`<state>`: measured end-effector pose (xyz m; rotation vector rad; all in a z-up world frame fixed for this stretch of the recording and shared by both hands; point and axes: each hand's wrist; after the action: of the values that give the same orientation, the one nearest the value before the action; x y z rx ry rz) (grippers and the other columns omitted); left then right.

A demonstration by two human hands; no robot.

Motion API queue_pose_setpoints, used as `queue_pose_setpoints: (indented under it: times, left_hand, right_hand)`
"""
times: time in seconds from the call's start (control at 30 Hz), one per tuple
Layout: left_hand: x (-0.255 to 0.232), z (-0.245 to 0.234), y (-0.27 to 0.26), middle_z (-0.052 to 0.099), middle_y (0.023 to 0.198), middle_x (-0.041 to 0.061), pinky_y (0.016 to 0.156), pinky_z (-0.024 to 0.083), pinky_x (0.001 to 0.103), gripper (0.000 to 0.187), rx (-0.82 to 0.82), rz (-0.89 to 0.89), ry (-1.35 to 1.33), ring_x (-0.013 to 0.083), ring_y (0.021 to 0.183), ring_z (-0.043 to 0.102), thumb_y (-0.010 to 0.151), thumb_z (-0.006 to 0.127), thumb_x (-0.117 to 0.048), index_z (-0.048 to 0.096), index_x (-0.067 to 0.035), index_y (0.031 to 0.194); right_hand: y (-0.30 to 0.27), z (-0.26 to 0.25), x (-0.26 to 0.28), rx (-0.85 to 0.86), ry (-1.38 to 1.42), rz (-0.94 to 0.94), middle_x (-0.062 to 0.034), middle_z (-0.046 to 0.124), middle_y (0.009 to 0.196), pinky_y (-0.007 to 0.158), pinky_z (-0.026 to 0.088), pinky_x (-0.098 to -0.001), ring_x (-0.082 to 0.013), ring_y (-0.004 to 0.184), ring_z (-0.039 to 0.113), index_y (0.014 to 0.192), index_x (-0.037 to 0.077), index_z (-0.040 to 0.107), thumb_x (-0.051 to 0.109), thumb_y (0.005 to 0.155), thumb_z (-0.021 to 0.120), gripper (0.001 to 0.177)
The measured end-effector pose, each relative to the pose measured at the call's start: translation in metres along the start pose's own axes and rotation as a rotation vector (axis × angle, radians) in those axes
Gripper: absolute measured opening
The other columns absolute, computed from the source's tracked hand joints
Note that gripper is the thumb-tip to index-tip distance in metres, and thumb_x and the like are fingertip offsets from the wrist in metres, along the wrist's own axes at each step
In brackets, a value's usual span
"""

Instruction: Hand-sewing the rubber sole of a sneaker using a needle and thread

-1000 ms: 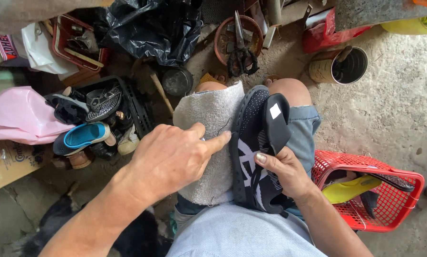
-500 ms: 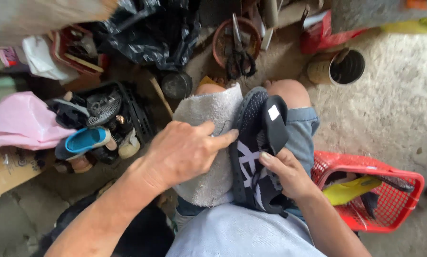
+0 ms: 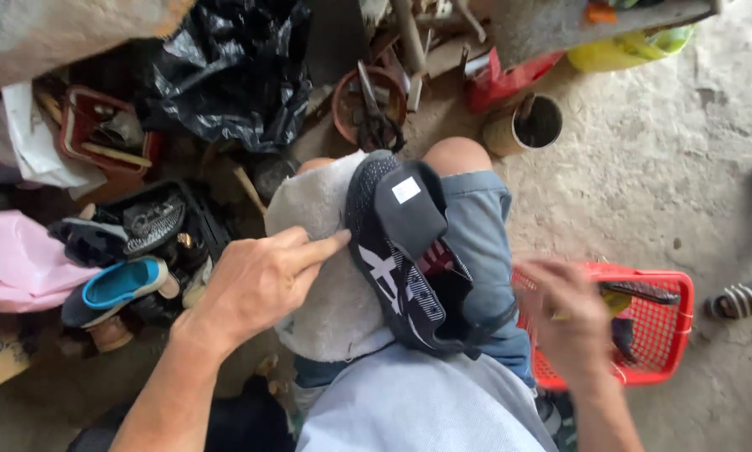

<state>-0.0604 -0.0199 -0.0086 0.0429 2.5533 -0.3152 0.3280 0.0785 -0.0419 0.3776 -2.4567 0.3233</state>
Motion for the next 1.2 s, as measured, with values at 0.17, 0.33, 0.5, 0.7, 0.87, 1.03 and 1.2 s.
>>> queue_pose_setpoints:
  times: [0.17, 0.33, 0.5, 0.7, 0.87, 1.03, 1.2]
  left_hand:
    - [-0.008, 0.000, -0.009, 0.049, 0.065, 0.001, 0.038, 0.046, 0.046, 0.044, -0.004, -0.070, 0.054, 0.0260, 0.042, 0.050, 0.095, 0.060, -0.015, 0.068, -0.026, 0.138]
    - [-0.013, 0.001, -0.008, 0.057, 0.070, 0.004, 0.041, 0.049, 0.048, 0.032, -0.014, -0.113, 0.057, 0.0319, 0.048, 0.058, 0.098, 0.060, -0.019, 0.062, -0.021, 0.130]
    - [-0.014, 0.008, -0.002, 0.058, 0.070, 0.004, 0.042, 0.049, 0.044, 0.013, -0.056, -0.123, 0.129, 0.0296, 0.056, 0.064, 0.105, 0.057, -0.026, 0.062, -0.015, 0.101]
    - [-0.006, 0.012, 0.002, 0.053, 0.069, 0.003, 0.047, 0.052, 0.034, 0.029, -0.054, -0.109, 0.128, 0.0202, 0.057, 0.056, 0.102, 0.050, -0.008, 0.070, -0.018, 0.121]
    - [0.000, 0.004, 0.010, 0.063, 0.072, -0.001, 0.059, 0.055, 0.032, 0.026, -0.021, -0.118, 0.067, 0.0184, 0.064, 0.066, 0.104, 0.052, -0.025, 0.076, -0.034, 0.110]
    - [0.000, -0.011, 0.023, 0.065, 0.074, 0.000, 0.064, 0.057, 0.035, 0.026, 0.072, -0.128, 0.073, 0.0214, 0.068, 0.069, 0.103, 0.051, -0.030, 0.076, -0.032, 0.097]
    - [-0.001, -0.019, 0.047, 0.067, 0.075, -0.003, 0.065, 0.057, 0.036, 0.027, 0.182, -0.114, 0.094, 0.0212, 0.068, 0.069, 0.101, 0.051, -0.030, 0.076, -0.032, 0.092]
  right_hand:
    - [0.003, 0.012, 0.032, 0.194, 0.112, -0.396, -0.0046, 0.069, 0.105, 0.089, 0.052, -0.0334, -0.0214, 0.096, 0.064, 0.099, 0.007, 0.075, 0.012, 0.090, 0.073, 0.010]
    - [-0.025, -0.040, 0.059, 0.184, 0.700, -0.114, -0.0184, 0.074, 0.109, 0.080, 0.062, -0.0358, -0.0277, 0.091, 0.073, 0.091, 0.003, 0.074, 0.003, 0.085, 0.068, 0.008]
    - [-0.012, -0.009, 0.049, 0.420, 1.450, -0.217, -0.0183, 0.071, 0.089, 0.054, 0.056, -0.0370, -0.0304, 0.064, 0.065, 0.090, 0.000, 0.064, 0.006, 0.102, 0.049, 0.019]
    - [0.003, 0.065, 0.073, 0.484, 0.539, 0.192, -0.0027, 0.067, 0.067, 0.059, 0.050, -0.0219, -0.0089, 0.058, 0.060, 0.112, 0.005, 0.078, 0.004, 0.096, 0.057, 0.026]
    - [0.036, 0.104, 0.097, 0.467, 1.053, 0.547, -0.0205, 0.076, 0.078, 0.057, 0.055, -0.0350, -0.0215, 0.061, 0.068, 0.107, -0.009, 0.073, 0.018, 0.098, 0.065, 0.029]
    - [0.031, 0.152, 0.014, 0.460, 0.934, 0.642, -0.0371, 0.065, 0.116, 0.075, 0.057, -0.0593, -0.0400, 0.103, 0.065, 0.131, -0.019, 0.054, -0.002, 0.090, 0.044, 0.046]
    - [0.043, 0.142, 0.026, 0.477, 0.853, 0.500, -0.0282, 0.066, 0.108, 0.072, 0.055, -0.0529, -0.0321, 0.097, 0.064, 0.119, -0.014, 0.056, 0.002, 0.092, 0.047, 0.033]
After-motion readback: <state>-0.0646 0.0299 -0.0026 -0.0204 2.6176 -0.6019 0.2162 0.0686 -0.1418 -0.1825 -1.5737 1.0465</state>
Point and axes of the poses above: each hand's wrist, its own y-axis towards the middle knuckle, its own z-axis out of the palm, x = y × z
